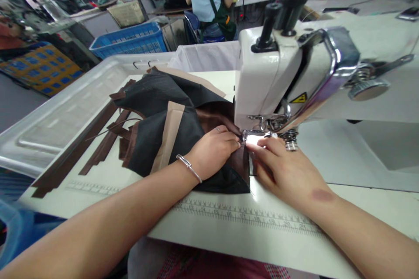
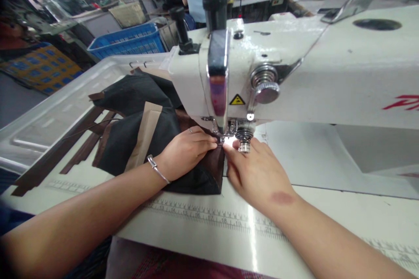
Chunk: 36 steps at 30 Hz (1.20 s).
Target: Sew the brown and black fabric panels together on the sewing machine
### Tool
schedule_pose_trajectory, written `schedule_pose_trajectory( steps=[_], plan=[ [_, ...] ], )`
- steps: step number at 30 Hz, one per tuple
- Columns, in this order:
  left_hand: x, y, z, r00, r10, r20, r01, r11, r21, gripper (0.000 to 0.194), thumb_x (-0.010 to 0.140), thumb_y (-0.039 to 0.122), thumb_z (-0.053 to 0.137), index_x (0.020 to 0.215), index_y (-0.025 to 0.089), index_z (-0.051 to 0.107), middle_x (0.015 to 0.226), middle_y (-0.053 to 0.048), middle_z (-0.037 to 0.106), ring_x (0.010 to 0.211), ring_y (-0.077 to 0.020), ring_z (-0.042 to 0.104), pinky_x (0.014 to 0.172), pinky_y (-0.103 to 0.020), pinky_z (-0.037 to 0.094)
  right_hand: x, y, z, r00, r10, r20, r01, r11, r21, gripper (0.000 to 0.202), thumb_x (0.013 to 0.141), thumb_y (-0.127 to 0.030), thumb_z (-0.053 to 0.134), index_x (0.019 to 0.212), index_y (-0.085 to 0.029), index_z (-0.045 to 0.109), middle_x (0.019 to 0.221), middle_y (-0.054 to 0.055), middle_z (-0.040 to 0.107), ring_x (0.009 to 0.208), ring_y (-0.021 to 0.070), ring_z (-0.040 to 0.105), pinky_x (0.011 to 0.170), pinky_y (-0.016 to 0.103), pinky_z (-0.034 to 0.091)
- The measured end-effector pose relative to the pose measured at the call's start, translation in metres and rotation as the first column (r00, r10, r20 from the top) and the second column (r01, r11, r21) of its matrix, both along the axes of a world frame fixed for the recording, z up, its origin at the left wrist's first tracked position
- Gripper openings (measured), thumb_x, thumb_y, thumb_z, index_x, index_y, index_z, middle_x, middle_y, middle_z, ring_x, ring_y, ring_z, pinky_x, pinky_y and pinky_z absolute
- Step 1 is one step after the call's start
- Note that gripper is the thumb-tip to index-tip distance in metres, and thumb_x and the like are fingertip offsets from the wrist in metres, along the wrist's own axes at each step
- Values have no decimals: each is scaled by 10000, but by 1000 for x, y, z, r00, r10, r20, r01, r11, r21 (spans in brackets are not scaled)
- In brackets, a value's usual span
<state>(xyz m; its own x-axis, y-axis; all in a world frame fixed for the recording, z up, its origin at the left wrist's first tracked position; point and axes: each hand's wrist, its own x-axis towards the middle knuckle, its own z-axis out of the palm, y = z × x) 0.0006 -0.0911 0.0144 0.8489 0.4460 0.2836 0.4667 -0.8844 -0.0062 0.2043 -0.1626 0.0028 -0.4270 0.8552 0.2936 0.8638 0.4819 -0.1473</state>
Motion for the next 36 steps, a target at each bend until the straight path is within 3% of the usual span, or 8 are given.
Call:
schedule_pose_trajectory(
  steps=[21,29,36],
  plan=[
    [7,13,-2,999,10,-37,-10,1000,-1,165,888,102,532,904,148,689,938,-26,704,931,-155,615,907,-303,423,-1,2,-4,1000,1,12,-1,1000,-8,379,877,-208,462,1242,-157,549,1128,105,570,977,279,505,848,445,419],
    [6,16,-3,1000,19,-15,-20,998,-58,176,879,87,520,903,148,683,957,-37,702,958,-161,611,929,-318,423,-3,2,-4,1000,-12,16,12,1000,-24,381,879,-211,449,1241,-161,559,1101,106,573,959,274,503,870,444,410],
    [7,9,-7,998,4,-55,-7,999,-42,184,880,105,516,943,153,682,983,-47,695,990,-162,607,956,-300,422,1,4,-12,1000,-5,18,5,1000,2,356,893,-222,440,1219,-180,580,1139,111,576,967,277,531,847,433,409]
  ],
)
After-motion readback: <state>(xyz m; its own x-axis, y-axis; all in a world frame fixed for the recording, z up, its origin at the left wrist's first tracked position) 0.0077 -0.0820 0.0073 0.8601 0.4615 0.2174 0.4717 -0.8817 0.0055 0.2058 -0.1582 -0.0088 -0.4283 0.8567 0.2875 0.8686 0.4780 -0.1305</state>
